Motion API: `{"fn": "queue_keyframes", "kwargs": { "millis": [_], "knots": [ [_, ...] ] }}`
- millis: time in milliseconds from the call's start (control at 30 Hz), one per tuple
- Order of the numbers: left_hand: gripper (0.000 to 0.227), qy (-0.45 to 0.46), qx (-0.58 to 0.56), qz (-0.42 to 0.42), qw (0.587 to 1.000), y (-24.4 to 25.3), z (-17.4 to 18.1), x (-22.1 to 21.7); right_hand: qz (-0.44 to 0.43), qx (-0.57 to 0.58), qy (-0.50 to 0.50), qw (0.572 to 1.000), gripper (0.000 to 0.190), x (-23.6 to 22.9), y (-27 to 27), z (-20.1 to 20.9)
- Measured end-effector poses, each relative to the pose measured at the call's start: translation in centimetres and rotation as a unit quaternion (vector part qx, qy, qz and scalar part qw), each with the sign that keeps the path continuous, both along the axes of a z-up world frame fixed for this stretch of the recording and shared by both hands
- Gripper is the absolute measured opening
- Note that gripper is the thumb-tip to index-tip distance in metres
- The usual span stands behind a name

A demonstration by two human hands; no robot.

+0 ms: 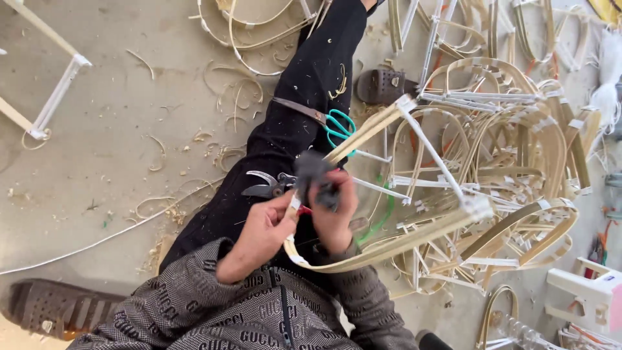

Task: Assembling and finishing curved bamboo frame components for furniture manufacturing.

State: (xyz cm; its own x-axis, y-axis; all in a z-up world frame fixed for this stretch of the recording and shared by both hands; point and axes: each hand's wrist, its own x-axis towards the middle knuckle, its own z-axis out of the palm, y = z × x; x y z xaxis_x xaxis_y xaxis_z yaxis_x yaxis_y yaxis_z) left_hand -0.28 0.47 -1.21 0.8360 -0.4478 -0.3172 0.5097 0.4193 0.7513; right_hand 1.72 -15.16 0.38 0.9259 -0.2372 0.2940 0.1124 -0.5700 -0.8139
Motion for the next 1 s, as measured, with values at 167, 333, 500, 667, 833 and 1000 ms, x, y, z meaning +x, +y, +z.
{"fn": "queue_keyframes", "kwargs": {
  "millis": [167, 333, 500, 667, 833, 1000],
  "knots": [
    [0.044, 0.044, 0.009, -0.024, 0.999, 0.0, 1.3, -1.7, -0.156, 0.061, -0.106, 0.980, 0.023, 5.9, -4.7, -2.3],
    [0.041, 0.040, -0.008, -0.013, 0.999, -0.3, 0.4, -0.8, -0.108, 0.178, -0.035, 0.977, 0.051, 1.2, -0.7, -2.8],
    [0.049, 0.061, -0.029, -0.051, 0.996, 0.1, 2.5, -0.9, -0.140, 0.197, -0.061, 0.969, 0.015, 3.2, -3.3, -3.6],
    [0.044, 0.089, -0.020, -0.061, 0.994, 0.3, 2.8, -0.8, -0.125, 0.362, -0.097, 0.919, 0.017, 5.7, -4.0, -3.6],
    [0.037, 0.134, -0.049, -0.049, 0.988, 0.4, 1.3, -0.6, -0.096, 0.353, -0.026, 0.930, 0.023, 1.3, 0.4, -5.0],
    [0.046, 0.225, -0.034, -0.089, 0.970, 0.5, 5.6, 0.6, -0.070, 0.248, -0.054, 0.965, 0.027, 1.8, -0.7, -4.6]
  ]
}}
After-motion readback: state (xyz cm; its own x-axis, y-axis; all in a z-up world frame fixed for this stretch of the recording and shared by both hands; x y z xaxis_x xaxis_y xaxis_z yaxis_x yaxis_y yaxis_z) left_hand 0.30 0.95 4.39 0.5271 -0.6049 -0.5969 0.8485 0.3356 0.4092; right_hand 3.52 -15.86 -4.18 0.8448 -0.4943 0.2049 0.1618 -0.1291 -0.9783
